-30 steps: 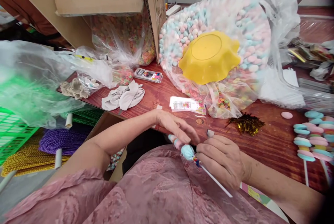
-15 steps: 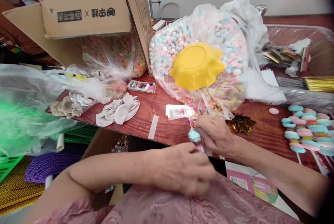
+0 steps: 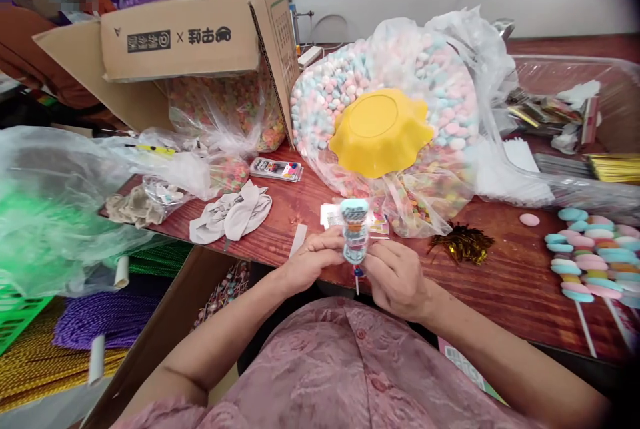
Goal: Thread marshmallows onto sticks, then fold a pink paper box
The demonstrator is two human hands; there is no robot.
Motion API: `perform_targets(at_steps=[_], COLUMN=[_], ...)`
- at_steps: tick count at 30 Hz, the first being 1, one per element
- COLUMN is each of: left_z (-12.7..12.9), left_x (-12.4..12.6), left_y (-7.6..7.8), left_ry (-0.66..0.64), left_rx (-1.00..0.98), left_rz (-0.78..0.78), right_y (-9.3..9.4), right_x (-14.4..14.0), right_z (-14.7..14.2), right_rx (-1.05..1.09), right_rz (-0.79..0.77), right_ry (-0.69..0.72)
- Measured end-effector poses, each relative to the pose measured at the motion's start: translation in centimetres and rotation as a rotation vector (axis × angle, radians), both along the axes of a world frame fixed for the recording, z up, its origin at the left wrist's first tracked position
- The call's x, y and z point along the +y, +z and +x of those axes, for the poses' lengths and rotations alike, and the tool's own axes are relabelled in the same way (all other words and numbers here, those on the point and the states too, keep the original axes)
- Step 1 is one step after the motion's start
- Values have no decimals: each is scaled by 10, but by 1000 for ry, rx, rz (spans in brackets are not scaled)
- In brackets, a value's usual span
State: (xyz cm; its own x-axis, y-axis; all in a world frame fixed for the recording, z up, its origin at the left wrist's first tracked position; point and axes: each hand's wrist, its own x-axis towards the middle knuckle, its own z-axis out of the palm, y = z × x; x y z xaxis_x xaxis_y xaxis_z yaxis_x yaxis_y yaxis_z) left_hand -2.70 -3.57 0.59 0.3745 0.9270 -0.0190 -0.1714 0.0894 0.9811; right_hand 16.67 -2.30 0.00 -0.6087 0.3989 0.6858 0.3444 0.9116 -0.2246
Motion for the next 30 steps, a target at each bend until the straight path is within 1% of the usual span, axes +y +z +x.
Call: perform_targets(at_steps=[2,3,5,6,7,10,11,12,13,14,15,16,17,18,20,21,22,23,24,25,26,28,30], left_z=[-6,-9,-13,-13,-12,-3,1,5,8,9,10,8,5,1,-10,-17,-24,-32,-42,-52,-64,-93,-123], left_x=[-3,-4,-5,-7,-8,-14,-16,-17,-19,-20,-21,-22,-23,-23,-25,-27,-29,-32,-37,-42,-49,-64,-81], left_y=[-2,-2,0,0,0,-5,-9,-13,-16,-19,-22,-24,-25,-25,-23,-20,-16,-10,-3,5,13,28,37], left_ry=[-32,-47,-72,-63,-32,138,171,169,139,103,88,98,124,153,177,165,136,102,60,-3,-73,-201,-251], left_rx=[-137,-191,-258,-262,-248,-201,-200,-199,-188,-150,-85,1,103,216,443,551,652,743,825,902,973,1152,1402], left_rz=[-158,-192,-195,-186,-185,-221,-228,-232,-231,-218,-181,-105,13,163,475,596,674,713,715,681,624,445,230], right_y=[-5,-8,-12,-14,-15,-16,-15,-14,-12,-10,-9,-7,-7,-7,-10,-13,-16,-19,-21,-22,-23,-23,-25], right_x=[2,3,5,6,8,12,13,14,15,15,14,14,12,10,3,-3,-10,-17,-24,-31,-37,-43,-41], right_z=[-3,-5,-9,-11,-13,-18,-18,-19,-19,-19,-19,-19,-19,-21,-27,-32,-38,-45,-52,-58,-63,-63,-53], right_rx=[-48,-62,-86,-94,-96,-74,-51,-14,38,105,183,270,355,429,518,528,519,497,474,455,444,452,467], right_rz=[117,143,180,196,210,227,204,153,64,-72,-259,-487,-746,-1021,-1538,-1736,-1878,-1965,-2006,-2023,-2011,-1937,-1811], right_ry=[-47,-69,-93,-99,-106,-131,-134,-131,-124,-118,-109,-90,-60,-12,134,212,275,322,354,372,374,347,277])
